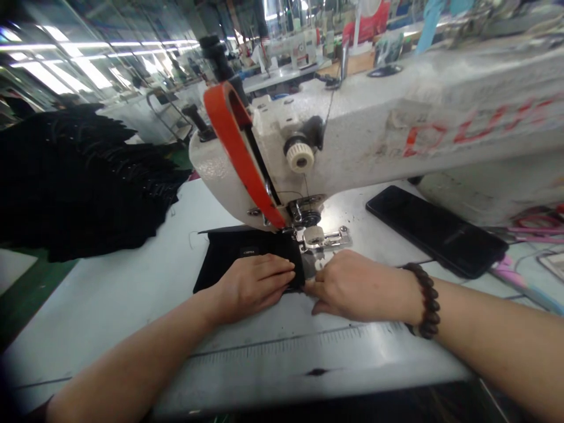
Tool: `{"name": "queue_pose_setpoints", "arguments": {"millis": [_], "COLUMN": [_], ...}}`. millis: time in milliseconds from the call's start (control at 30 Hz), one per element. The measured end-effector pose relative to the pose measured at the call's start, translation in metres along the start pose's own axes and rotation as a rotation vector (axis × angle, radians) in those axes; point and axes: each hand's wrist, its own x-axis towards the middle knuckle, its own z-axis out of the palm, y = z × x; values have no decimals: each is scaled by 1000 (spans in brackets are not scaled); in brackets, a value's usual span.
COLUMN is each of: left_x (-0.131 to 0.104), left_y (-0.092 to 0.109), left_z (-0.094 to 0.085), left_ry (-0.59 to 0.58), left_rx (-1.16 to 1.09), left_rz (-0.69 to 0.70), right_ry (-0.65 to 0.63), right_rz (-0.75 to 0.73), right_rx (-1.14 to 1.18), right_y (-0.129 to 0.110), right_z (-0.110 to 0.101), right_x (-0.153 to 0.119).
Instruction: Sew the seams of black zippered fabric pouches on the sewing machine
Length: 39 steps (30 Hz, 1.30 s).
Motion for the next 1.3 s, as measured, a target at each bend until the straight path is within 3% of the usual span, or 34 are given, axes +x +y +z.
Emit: {"name": "queue_pose_setpoints", "arguments": {"millis": [333, 567, 833, 1300], "left_x": [3, 6, 4, 1], "left_y": [3, 2, -1, -1], "left_z": [0, -2, -2, -5], "left_ry": [-134, -77, -110, -190], "left_rx": [64, 43, -5, 16], "left_rz": [48, 100, 122, 43], "right_ry": [-35, -23, 135, 146], "right_rz": [2, -46, -68, -36], "right_rx": [4, 52, 12, -116], "right_y": [0, 2, 3, -4], "right_z": [-3, -8, -9, 7], "right_x": [1, -1, -2, 1]}}
